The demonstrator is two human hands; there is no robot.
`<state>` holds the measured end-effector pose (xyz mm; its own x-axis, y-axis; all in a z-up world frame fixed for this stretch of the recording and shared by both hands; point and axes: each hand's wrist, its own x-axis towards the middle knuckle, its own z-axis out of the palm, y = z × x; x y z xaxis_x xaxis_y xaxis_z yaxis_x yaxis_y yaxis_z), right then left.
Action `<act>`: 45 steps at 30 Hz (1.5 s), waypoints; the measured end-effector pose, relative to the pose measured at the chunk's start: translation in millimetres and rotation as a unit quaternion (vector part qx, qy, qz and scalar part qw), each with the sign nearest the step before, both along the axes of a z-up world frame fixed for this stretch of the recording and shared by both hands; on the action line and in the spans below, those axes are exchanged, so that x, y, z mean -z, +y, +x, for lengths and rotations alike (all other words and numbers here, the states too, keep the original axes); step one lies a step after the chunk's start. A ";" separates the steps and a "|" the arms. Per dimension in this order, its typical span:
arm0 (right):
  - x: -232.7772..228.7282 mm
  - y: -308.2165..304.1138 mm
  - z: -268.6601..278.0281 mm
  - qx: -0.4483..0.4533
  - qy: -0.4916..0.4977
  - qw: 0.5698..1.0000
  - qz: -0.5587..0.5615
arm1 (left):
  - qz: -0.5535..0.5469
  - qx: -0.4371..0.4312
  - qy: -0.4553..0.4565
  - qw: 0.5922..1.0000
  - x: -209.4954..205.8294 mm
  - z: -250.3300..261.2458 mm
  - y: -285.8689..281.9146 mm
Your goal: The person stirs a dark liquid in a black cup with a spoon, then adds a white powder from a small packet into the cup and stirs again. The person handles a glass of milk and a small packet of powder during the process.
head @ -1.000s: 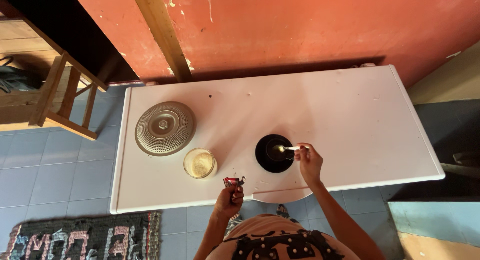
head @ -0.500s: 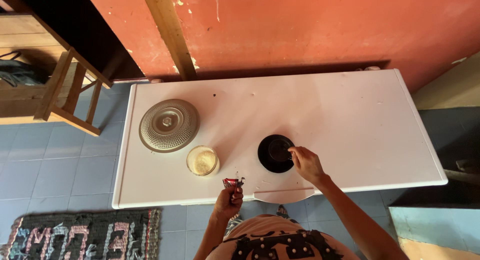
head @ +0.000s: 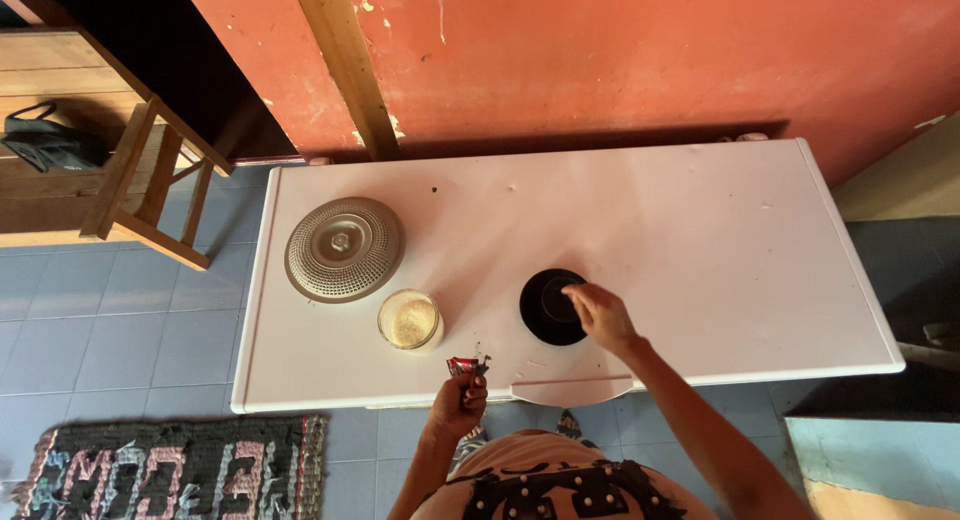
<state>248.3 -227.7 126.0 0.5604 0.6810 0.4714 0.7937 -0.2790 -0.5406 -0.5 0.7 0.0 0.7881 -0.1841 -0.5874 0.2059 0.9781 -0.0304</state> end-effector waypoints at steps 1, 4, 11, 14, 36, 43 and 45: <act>-0.9 -0.6 4.4 0.012 -0.006 1.000 -0.009 | 0.004 -0.003 0.010 1.000 -0.1 -0.2 0.2; -3.7 -7.8 9.0 0.051 -0.018 0.998 -0.020 | 0.011 -0.006 0.021 1.000 0.0 -1.9 0.2; 14.3 -13.7 -18.3 0.196 0.175 0.962 0.069 | 0.004 0.001 0.022 1.000 0.4 -8.9 5.2; 31.3 -10.7 -22.5 0.254 0.314 0.905 0.135 | -0.006 0.009 0.031 0.999 -0.6 -9.7 11.0; -5.1 -8.1 -40.9 0.154 0.052 0.987 0.012 | 0.003 0.030 0.006 1.000 2.4 -22.6 38.6; 16.9 -3.1 -42.7 0.231 0.084 0.968 0.049 | 0.009 0.019 0.007 1.000 2.1 -27.8 37.0; 17.5 1.6 -47.5 0.227 0.101 0.967 0.054 | 0.018 0.012 0.022 1.000 1.9 -27.0 35.0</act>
<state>200.8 -226.1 108.5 0.8784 0.2957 0.3755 0.4774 -0.5066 -0.7179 -27.5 35.7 -1.9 0.7569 -0.1799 -0.6283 0.2277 0.9737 -0.0045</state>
